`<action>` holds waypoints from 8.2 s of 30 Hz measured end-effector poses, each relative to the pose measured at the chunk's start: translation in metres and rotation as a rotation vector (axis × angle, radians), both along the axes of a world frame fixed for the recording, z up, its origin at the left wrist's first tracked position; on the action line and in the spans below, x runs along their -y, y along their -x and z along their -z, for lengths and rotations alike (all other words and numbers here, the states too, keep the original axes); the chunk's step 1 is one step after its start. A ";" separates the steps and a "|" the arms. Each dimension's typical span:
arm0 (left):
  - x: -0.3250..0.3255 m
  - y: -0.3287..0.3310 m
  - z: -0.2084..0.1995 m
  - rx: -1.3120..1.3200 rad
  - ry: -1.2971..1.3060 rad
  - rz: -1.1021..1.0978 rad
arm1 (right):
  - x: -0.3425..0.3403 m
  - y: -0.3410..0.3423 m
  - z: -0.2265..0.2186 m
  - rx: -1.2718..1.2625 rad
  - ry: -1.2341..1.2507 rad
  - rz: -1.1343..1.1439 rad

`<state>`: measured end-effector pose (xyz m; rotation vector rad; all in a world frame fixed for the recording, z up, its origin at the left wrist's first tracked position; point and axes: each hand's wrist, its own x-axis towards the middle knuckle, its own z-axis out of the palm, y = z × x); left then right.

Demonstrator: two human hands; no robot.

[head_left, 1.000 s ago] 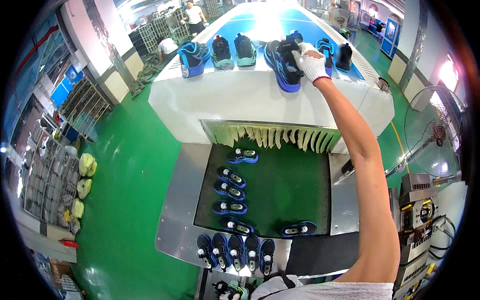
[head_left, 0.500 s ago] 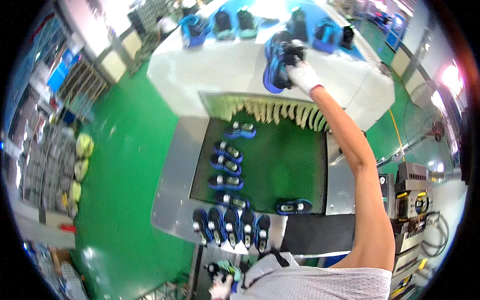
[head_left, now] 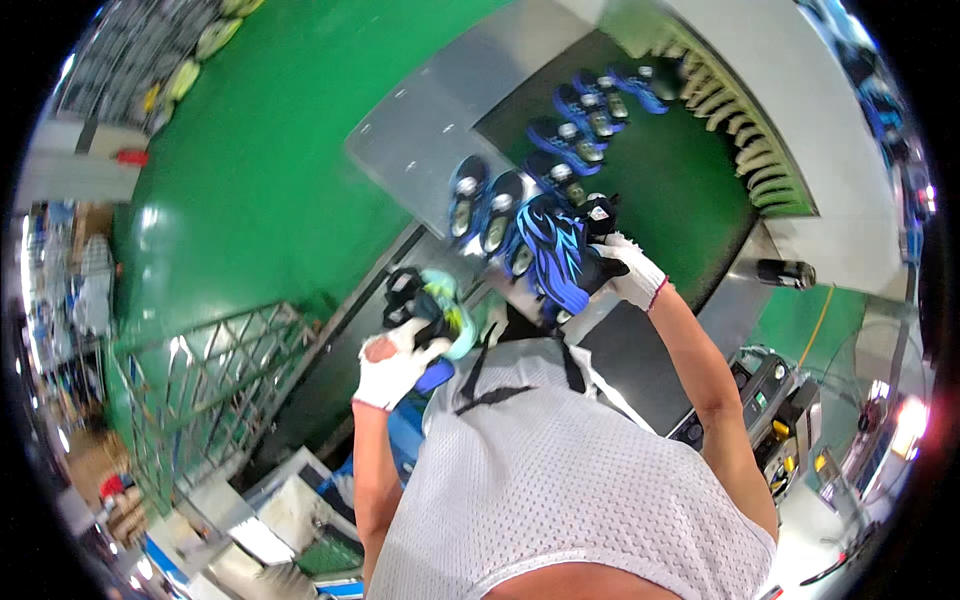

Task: The person picks up shoes from a conveyor belt, walks to a machine, and places the shoes into the machine one at a time while pressing buttons.

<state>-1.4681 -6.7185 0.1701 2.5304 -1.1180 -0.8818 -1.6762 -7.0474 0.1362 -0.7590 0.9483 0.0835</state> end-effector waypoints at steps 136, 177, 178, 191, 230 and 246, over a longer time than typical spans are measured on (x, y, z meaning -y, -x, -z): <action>-0.552 -0.915 0.056 0.497 0.975 -2.707 | -0.994 -1.739 0.195 1.806 2.132 -2.989; -1.420 -1.123 0.111 0.572 2.029 -2.770 | -1.499 -1.760 0.344 0.180 1.652 -2.151; -1.448 -1.119 0.106 0.531 2.051 -2.737 | -1.480 -1.773 0.357 0.184 1.705 -2.197; -1.801 -1.074 0.047 0.616 2.202 -2.302 | -1.671 -1.656 0.430 -0.389 1.374 -1.964; -2.809 -1.556 0.010 0.123 1.446 -2.610 | -2.709 -2.039 0.241 -0.393 1.162 -1.933; -3.217 -1.739 0.017 0.339 1.588 -2.791 | -3.365 -2.358 0.294 0.461 1.735 -2.242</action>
